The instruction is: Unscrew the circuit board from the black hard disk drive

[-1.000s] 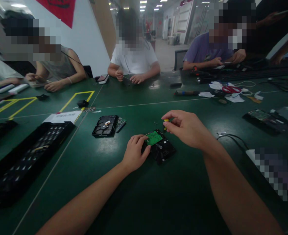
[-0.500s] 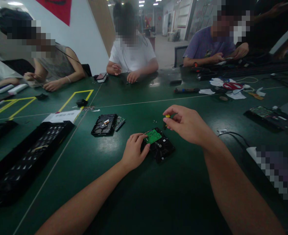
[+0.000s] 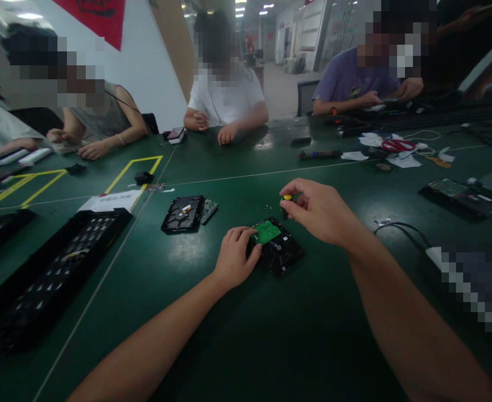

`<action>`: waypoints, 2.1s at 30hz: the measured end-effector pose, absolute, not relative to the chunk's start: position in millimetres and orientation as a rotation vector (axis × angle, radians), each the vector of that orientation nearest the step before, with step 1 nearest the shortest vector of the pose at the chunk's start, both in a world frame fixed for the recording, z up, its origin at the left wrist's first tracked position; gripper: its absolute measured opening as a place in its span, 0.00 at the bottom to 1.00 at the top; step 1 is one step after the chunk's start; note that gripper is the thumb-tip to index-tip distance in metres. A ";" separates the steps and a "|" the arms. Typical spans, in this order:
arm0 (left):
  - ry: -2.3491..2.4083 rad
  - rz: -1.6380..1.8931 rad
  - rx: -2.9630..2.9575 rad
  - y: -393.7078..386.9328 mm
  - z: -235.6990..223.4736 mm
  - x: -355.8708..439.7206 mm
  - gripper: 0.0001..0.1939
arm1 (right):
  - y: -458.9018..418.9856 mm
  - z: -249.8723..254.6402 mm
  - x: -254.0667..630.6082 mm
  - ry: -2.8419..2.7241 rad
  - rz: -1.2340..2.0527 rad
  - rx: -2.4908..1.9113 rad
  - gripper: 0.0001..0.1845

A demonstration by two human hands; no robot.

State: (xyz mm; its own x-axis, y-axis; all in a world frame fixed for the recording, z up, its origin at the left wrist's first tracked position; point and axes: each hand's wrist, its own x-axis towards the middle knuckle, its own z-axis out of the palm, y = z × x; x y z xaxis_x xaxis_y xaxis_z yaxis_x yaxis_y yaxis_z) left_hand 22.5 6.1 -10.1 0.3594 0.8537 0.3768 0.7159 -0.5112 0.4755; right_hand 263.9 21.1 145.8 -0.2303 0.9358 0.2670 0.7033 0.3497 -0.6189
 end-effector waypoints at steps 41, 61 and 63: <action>1.406 0.919 2.417 6.1 -14.4 23.0 0.18 | 15.8 151.1 262.9 -2.055 0.436 -1.374 0.06; 1.442 0.897 2.410 5.4 -14.0 23.3 0.18 | 19.6 147.7 261.1 -2.158 0.307 -1.343 0.06; 1.439 0.902 2.408 5.3 -14.4 23.4 0.18 | 19.2 147.6 260.9 -2.139 0.315 -1.365 0.09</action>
State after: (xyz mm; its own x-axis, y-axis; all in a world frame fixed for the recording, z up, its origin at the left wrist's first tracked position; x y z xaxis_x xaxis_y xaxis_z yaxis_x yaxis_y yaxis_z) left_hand 23.4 5.3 -14.4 0.3421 0.8498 0.4009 0.7314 -0.5087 0.4542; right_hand 260.9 19.2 147.6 -0.3112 0.8870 0.3412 0.7512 0.4495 -0.4834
